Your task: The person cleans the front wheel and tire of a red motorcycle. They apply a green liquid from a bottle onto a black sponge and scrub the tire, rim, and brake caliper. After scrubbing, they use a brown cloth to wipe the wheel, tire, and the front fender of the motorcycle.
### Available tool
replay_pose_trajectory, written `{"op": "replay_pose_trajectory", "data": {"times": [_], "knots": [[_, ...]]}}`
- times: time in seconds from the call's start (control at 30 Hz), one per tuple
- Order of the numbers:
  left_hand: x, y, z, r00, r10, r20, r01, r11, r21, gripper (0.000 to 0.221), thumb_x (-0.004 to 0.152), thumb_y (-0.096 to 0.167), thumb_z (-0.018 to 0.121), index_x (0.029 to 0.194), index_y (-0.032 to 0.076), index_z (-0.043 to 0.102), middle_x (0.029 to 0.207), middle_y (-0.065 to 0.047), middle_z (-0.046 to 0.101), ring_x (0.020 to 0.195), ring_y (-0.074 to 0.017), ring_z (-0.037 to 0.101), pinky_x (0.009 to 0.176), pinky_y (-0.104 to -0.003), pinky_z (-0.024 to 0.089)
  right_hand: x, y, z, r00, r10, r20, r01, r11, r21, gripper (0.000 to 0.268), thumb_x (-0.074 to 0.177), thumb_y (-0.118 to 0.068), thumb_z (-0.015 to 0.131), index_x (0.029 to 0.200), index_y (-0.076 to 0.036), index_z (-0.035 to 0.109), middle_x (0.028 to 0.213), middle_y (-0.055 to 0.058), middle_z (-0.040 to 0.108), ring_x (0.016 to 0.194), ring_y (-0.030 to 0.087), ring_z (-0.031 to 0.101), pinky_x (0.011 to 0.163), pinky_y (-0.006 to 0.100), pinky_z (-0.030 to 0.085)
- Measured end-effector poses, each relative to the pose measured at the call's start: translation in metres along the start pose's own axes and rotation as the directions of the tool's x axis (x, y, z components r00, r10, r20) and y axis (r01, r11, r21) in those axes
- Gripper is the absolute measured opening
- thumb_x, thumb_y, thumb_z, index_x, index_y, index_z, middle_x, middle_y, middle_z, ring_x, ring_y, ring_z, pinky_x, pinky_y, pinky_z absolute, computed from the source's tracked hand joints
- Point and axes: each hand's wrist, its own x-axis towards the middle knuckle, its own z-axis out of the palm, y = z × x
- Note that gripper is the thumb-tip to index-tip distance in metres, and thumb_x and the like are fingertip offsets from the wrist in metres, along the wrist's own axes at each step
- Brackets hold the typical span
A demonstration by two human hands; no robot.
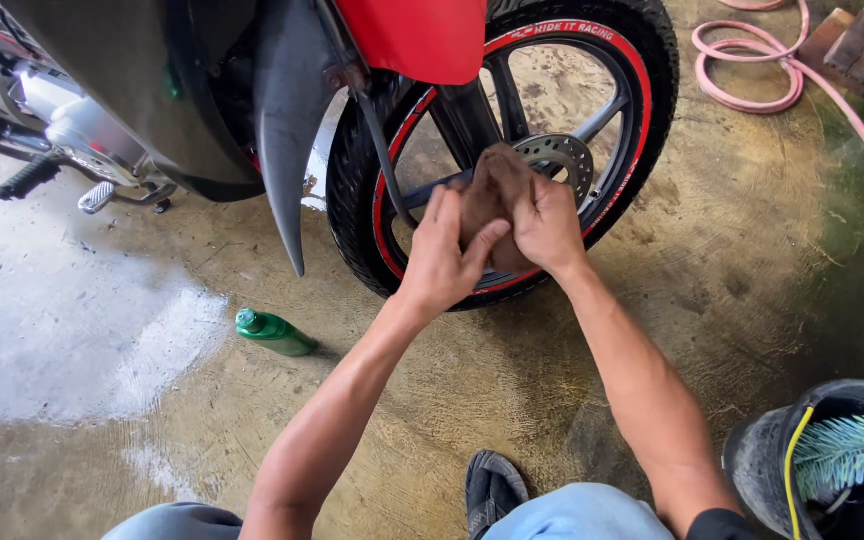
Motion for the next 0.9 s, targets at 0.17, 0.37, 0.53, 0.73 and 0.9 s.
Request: {"op": "replay_pose_trajectory", "data": {"times": [0.17,0.37,0.53,0.73,0.9], "knots": [[0.009,0.024,-0.025,0.995,-0.023,-0.102,0.014,0.996,-0.089,0.043,0.101,0.045,0.059,0.069,0.017,0.057,0.055,-0.006,0.060,0.064,-0.0241,0.071,0.056,-0.034,0.050,-0.003,-0.020,-0.024,0.889,0.069,0.453,-0.280,0.865,0.416,0.071,0.093,-0.066,0.058,0.138,-0.011,0.064,0.137,0.008,0.066,0.122,0.016,0.056,0.106,0.043,0.046],[0.015,0.033,-0.040,0.989,0.148,-0.016,-0.148,0.988,-0.041,0.040,0.106,0.035,0.056,0.079,0.010,0.071,0.112,-0.006,0.067,0.096,-0.0327,0.071,0.078,-0.038,0.056,-0.007,-0.001,-0.056,0.913,0.080,0.400,-0.170,0.966,0.196,0.032,0.105,-0.026,0.062,0.129,-0.004,0.068,0.118,0.020,0.069,0.112,0.037,0.064,0.104,0.057,0.044],[0.026,0.042,-0.052,0.958,-0.287,-0.016,0.252,0.865,-0.434,0.042,0.101,0.035,0.064,0.067,0.010,0.061,0.053,0.000,0.055,0.054,-0.0076,0.056,0.045,-0.025,0.045,-0.019,0.018,-0.040,0.917,0.278,0.285,-0.387,0.792,0.472,0.028,0.101,-0.025,0.072,0.078,-0.009,0.070,0.065,0.004,0.067,0.055,0.012,0.065,0.051,0.024,0.052],[0.034,0.057,-0.076,0.930,-0.341,0.133,0.274,0.406,-0.872,0.022,0.096,0.024,0.072,0.097,0.002,0.068,0.085,-0.017,0.073,0.076,-0.0227,0.075,0.064,-0.034,0.063,-0.028,-0.004,-0.037,0.888,0.084,0.453,-0.350,0.763,0.544,0.025,0.081,-0.015,0.083,0.064,-0.009,0.065,0.049,0.000,0.055,0.039,0.008,0.049,0.041,0.021,0.040],[0.010,0.073,-0.091,0.972,-0.148,0.181,0.231,0.497,-0.836,0.067,0.100,0.026,0.074,0.157,0.018,0.039,0.142,-0.016,0.059,0.126,-0.0290,0.063,0.101,-0.046,0.059,0.010,-0.089,-0.039,0.865,0.432,0.255,-0.488,0.604,0.631,0.038,0.077,-0.029,0.080,0.100,-0.002,0.065,0.078,0.015,0.070,0.061,0.023,0.071,0.056,0.037,0.059]]}}
